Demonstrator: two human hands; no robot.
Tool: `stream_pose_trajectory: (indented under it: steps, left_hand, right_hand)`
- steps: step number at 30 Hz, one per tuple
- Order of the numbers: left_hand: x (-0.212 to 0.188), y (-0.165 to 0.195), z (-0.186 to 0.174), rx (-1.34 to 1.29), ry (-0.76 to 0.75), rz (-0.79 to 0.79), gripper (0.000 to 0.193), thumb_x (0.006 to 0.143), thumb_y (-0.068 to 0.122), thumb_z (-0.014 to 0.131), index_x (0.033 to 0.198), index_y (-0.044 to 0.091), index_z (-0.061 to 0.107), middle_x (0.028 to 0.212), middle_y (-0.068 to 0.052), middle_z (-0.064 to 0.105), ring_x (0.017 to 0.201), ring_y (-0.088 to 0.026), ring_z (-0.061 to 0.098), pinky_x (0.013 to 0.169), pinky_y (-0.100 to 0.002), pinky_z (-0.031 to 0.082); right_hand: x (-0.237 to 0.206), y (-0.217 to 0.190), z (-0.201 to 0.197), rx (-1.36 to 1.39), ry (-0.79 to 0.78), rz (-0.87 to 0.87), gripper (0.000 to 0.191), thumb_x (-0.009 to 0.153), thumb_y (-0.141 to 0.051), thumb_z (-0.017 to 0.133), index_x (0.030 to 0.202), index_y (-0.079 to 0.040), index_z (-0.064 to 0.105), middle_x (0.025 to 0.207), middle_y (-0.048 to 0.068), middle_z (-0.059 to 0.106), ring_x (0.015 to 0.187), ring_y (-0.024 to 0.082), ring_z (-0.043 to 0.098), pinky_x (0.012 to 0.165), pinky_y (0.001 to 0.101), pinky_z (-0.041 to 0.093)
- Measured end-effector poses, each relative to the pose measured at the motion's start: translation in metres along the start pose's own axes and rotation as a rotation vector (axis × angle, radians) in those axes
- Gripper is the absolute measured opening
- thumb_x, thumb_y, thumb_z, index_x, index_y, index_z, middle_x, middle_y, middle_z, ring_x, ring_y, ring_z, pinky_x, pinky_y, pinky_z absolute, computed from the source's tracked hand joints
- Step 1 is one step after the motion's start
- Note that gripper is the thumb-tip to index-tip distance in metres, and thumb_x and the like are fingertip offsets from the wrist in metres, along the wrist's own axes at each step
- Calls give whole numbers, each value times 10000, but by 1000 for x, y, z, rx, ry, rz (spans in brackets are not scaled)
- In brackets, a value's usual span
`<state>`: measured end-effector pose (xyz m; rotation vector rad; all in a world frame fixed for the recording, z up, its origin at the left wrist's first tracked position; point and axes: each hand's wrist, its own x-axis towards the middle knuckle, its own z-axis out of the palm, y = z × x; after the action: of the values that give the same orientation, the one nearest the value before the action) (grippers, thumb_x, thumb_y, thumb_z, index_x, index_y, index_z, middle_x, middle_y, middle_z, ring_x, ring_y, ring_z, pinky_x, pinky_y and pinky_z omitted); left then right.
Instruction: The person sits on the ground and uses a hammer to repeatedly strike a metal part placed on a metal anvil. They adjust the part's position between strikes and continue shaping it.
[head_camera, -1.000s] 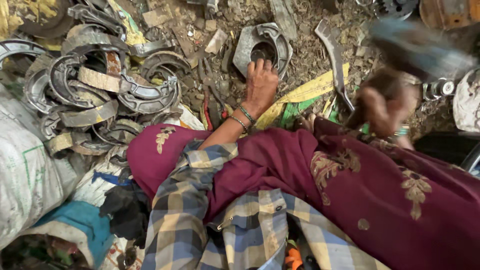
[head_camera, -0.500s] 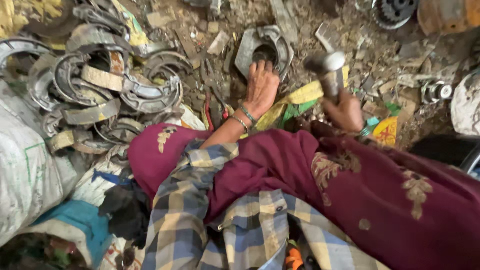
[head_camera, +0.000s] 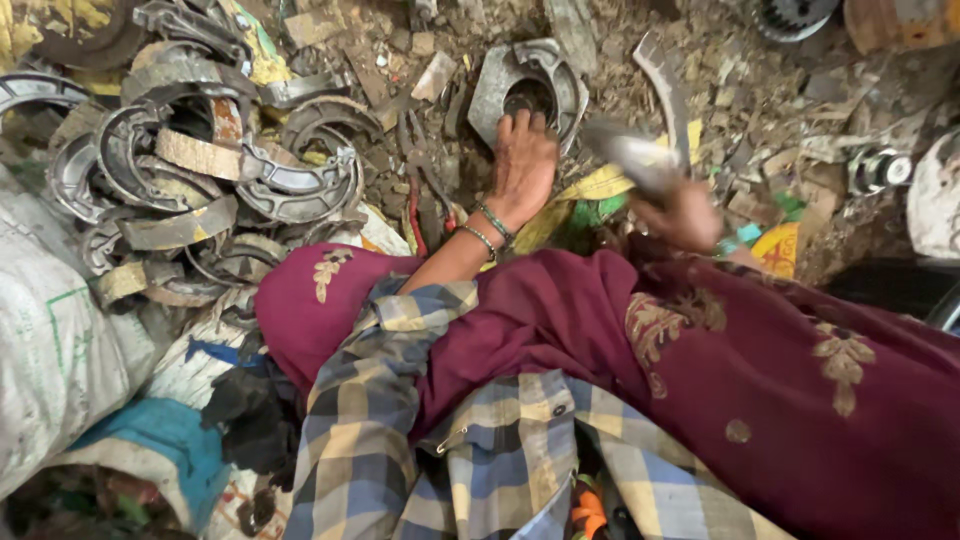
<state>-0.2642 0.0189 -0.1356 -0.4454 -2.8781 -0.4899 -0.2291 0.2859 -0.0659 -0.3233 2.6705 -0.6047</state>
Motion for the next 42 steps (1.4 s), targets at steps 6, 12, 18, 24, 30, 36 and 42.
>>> stream_pose_trajectory:
  steps: [6, 12, 18, 24, 30, 36, 42]
  left_hand:
    - [5, -23, -4, -58, 45, -98, 144, 805, 135, 665, 834, 35, 764, 1063, -177, 699, 1052, -318, 581, 912, -465, 441]
    - [7, -14, -18, -137, 84, -105, 302, 827, 234, 724, 985, -24, 723, 1093, -205, 675, 1018, -326, 576, 882, -470, 439]
    - [24, -35, -46, -389, 173, -236, 357, 960, 370, 721, 1106, 46, 697, 1144, -150, 672, 930, -267, 643, 849, -398, 527]
    - [20, -58, -64, -1021, 120, -493, 486, 1013, 477, 591, 1128, 25, 725, 855, -96, 705, 698, -206, 629, 621, -372, 487]
    - [18, -54, -50, -1126, 88, -573, 583, 996, 533, 611, 978, -36, 736, 858, -69, 748, 785, -159, 667, 741, -358, 509]
    - [16, -44, -36, -1345, -21, -640, 575, 1019, 531, 601, 876, -24, 650, 749, 16, 522, 735, -128, 437, 669, -339, 414]
    - [14, -39, -46, -1387, -80, -771, 471, 973, 569, 618, 958, 99, 642, 858, 36, 604, 778, -74, 541, 706, -272, 462]
  right_hand:
    - [-19, 12, 40, -16, -151, 106, 477, 911, -414, 700, 1186, -30, 637, 865, 261, 705, 812, 430, 702, 708, 537, 532]
    - [-25, 24, 64, 562, -162, 323, 405, 956, -342, 677, 1200, -23, 625, 891, 161, 729, 792, 270, 709, 707, 425, 570]
    - [-20, 51, 70, 1262, -218, 621, 325, 1001, -288, 667, 1157, -5, 635, 927, 107, 695, 801, 231, 695, 697, 371, 585]
    - [-7, 57, 71, 1298, -185, 735, 332, 979, -291, 692, 1154, -16, 627, 956, 98, 720, 848, 228, 702, 746, 370, 586]
    - [1, 48, 66, 1008, -170, 614, 365, 961, -315, 705, 1186, -33, 647, 990, 89, 736, 893, 215, 702, 775, 359, 573]
    - [-4, 22, 55, 1185, -149, 681, 411, 936, -319, 731, 1224, -44, 631, 1035, 93, 736, 930, 222, 699, 797, 366, 576]
    - [-8, -1, 40, 1414, -166, 730, 420, 922, -287, 718, 1231, -30, 596, 1026, 117, 708, 905, 244, 704, 771, 383, 610]
